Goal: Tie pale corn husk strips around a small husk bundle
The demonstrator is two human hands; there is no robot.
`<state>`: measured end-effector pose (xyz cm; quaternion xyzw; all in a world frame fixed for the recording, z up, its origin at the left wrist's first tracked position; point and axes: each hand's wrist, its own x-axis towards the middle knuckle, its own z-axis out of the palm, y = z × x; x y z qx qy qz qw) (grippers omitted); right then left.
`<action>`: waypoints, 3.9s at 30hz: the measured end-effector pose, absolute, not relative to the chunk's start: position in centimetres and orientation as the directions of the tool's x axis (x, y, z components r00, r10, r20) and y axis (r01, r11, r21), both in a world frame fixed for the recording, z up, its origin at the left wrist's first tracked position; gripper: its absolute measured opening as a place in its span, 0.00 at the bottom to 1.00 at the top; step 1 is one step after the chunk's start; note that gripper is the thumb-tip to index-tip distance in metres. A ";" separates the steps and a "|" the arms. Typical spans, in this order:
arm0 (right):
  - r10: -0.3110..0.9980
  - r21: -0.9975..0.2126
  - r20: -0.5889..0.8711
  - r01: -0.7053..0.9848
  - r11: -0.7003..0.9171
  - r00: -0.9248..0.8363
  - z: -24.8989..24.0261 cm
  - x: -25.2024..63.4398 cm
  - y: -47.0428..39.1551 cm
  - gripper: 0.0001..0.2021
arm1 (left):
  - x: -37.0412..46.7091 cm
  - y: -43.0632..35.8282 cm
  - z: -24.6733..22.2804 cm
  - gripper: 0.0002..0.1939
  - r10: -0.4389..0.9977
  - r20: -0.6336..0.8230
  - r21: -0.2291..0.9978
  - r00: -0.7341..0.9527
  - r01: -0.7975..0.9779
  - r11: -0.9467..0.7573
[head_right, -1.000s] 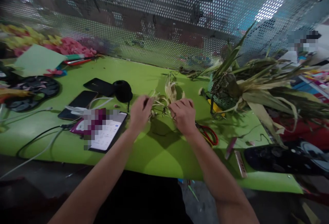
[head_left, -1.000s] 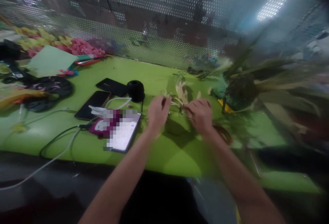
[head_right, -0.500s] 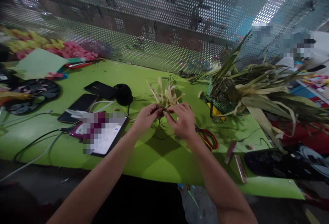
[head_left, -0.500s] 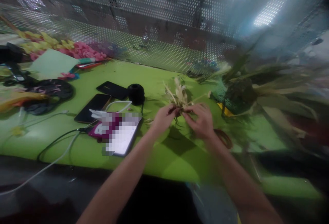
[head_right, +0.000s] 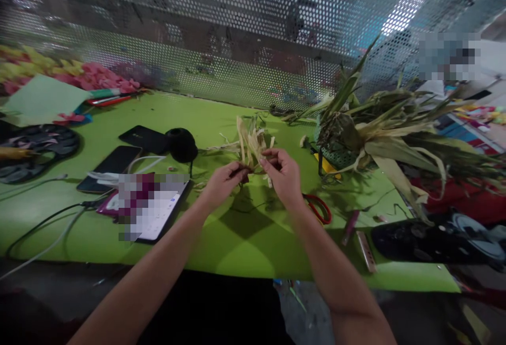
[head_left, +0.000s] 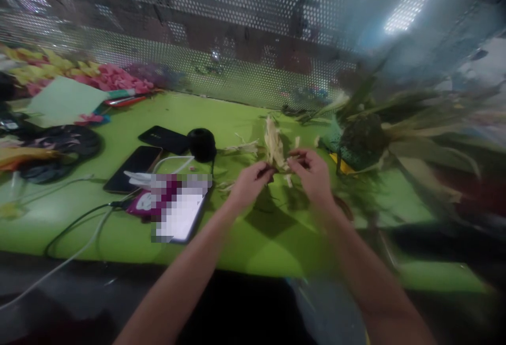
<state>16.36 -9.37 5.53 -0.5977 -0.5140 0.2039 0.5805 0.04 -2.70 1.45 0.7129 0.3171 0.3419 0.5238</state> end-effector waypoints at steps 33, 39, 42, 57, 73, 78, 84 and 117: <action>0.639 0.255 0.631 0.896 0.364 -0.440 2.7 13.0 -10.1 0.08 | 0.6 -2.8 1.1 0.11 0.879 -0.146 0.790 0.454 -0.481 0.380; 0.679 0.130 0.595 0.885 0.446 -0.430 2.6 12.8 -10.2 0.07 | 0.9 -3.4 1.7 0.11 0.875 -0.116 0.744 0.470 -0.542 0.390; 0.698 -0.149 0.665 0.868 0.474 -0.267 3.1 13.3 -10.2 0.08 | 0.7 -3.4 1.7 0.10 0.871 -0.050 0.801 0.489 -0.501 0.327; 0.817 -0.631 0.565 0.698 0.338 0.115 3.9 14.9 -9.5 0.05 | 0.0 -2.8 1.4 0.13 0.829 -0.083 0.930 0.553 -0.257 0.264; 0.873 -0.958 0.253 0.235 0.166 0.417 4.0 16.2 -8.3 0.11 | 0.4 -3.0 1.4 0.11 0.807 0.093 0.991 0.583 0.021 -0.129; 0.867 -0.949 0.274 0.261 0.175 0.415 4.2 15.9 -8.6 0.09 | 0.4 -3.2 1.7 0.13 0.830 0.083 0.996 0.552 -0.008 -0.094; 0.875 -0.961 0.254 0.206 0.182 0.411 3.6 15.6 -8.5 0.13 | 0.2 -3.2 1.3 0.16 0.874 -0.050 0.971 0.484 -0.180 0.156; 0.791 -0.474 0.603 0.753 0.457 -0.101 3.9 14.7 -9.8 0.03 | 0.4 -2.9 1.0 0.12 0.860 -0.165 0.867 0.483 -0.345 0.360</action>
